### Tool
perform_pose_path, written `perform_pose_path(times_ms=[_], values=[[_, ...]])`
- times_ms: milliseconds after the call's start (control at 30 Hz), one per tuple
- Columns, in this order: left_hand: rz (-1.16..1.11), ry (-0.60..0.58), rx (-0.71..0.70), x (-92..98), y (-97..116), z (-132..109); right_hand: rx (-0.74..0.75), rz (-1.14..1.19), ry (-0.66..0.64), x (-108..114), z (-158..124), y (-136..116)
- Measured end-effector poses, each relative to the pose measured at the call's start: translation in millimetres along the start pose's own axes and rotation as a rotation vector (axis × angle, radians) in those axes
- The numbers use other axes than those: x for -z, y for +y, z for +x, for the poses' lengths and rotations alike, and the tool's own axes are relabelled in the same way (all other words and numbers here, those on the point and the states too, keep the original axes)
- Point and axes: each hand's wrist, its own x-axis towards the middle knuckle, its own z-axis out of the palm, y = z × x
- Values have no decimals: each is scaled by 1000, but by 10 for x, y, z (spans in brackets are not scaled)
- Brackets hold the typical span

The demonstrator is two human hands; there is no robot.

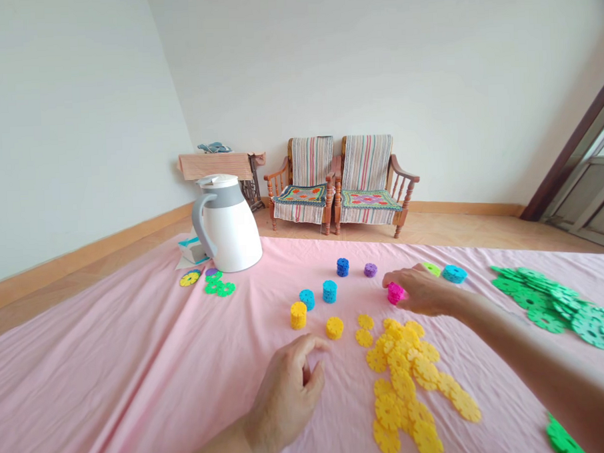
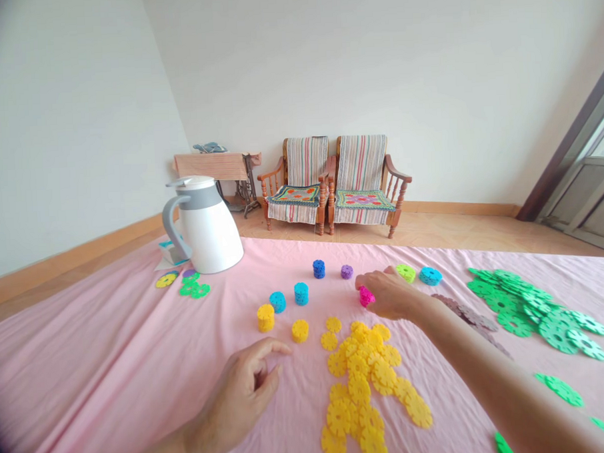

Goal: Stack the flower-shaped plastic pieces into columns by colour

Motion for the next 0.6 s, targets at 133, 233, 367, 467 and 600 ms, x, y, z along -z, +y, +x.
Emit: perform_pose_path(times_ms=[133,233,367,467,600], values=[[-5,0,10,-5,-3,0,-2,4,0,0,-8,-10],[-5,-2,11,-5,-1,-5,0,5,3,13,-18,-28],[-8,-1,8,-1,4,-6,2,-1,7,33,-27,-44],[-7,0,2,0,3,-4,2,-4,4,34,-23,-39],[1,-3,2,-5,0,-6,1,-10,-1,22,-12,-33]])
